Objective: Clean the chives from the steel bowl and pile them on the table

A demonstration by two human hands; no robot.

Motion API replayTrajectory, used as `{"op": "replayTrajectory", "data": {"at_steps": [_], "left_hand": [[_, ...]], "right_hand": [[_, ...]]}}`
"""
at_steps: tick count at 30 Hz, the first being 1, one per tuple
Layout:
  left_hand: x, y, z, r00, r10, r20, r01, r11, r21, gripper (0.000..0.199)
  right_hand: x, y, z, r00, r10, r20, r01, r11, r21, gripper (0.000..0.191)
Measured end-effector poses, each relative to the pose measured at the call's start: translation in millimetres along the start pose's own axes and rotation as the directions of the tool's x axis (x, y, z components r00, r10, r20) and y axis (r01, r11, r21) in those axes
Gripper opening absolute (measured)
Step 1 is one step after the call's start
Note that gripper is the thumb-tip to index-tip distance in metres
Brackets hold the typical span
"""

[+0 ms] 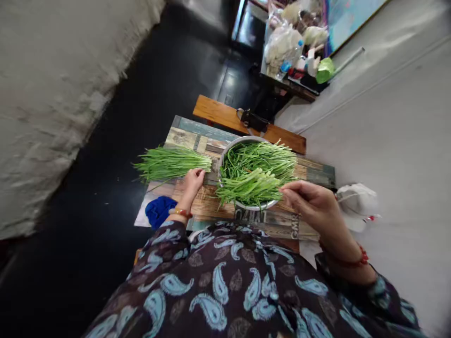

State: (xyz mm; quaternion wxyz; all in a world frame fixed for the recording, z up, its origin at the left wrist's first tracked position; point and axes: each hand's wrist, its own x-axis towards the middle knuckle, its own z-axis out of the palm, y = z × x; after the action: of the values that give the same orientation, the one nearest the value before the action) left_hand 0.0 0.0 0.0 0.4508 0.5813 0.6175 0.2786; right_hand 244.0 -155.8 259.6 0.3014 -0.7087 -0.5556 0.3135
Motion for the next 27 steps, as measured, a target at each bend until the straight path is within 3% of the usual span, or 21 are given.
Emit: {"op": "replayTrajectory", "data": {"at_steps": [3,5,7,10,12,14,21,27], "left_hand": [[5,36,-11.3,0.99,0.135,0.029,-0.134,0.989,-0.057,0.035],[4,71,-20.2,0.946,0.309,0.097,-0.281,0.932,-0.23,0.041],[-3,113,-28.7,0.822,0.533,0.202,-0.392,0.786,-0.478,0.046],[-17,169,-34.9,0.626,0.708,0.327,-0.373,0.64,-0.672,0.061],[-25,195,-33.9,0.571,0.734,0.368,-0.342,0.62,-0.706,0.062],[-31,210,-30.9,0.581,0.731,0.358,-0.349,0.621,-0.701,0.052],[-49,234,-26.1,0.702,0.649,0.295,-0.404,0.703,-0.585,0.034],[-57,249,-21.7,0.722,0.626,0.295,-0.391,0.72,-0.573,0.032]], "right_hand": [[5,-6,-2,1.0,0.003,-0.028,-0.003,1.0,0.023,0.017],[11,-11,-4,0.998,-0.027,-0.056,0.028,0.999,0.015,0.015],[18,-15,-7,0.993,-0.08,-0.089,0.079,0.997,-0.006,0.013],[27,-21,-13,0.98,-0.146,-0.136,0.144,0.989,-0.019,0.014],[31,-22,-18,0.971,-0.179,-0.156,0.177,0.984,-0.027,0.015],[34,-20,-24,0.958,-0.22,-0.182,0.213,0.975,-0.059,0.016],[42,-8,-40,0.848,-0.464,-0.255,0.348,0.851,-0.393,0.016],[47,5,-47,0.829,-0.508,-0.233,0.409,0.836,-0.367,0.017]]}}
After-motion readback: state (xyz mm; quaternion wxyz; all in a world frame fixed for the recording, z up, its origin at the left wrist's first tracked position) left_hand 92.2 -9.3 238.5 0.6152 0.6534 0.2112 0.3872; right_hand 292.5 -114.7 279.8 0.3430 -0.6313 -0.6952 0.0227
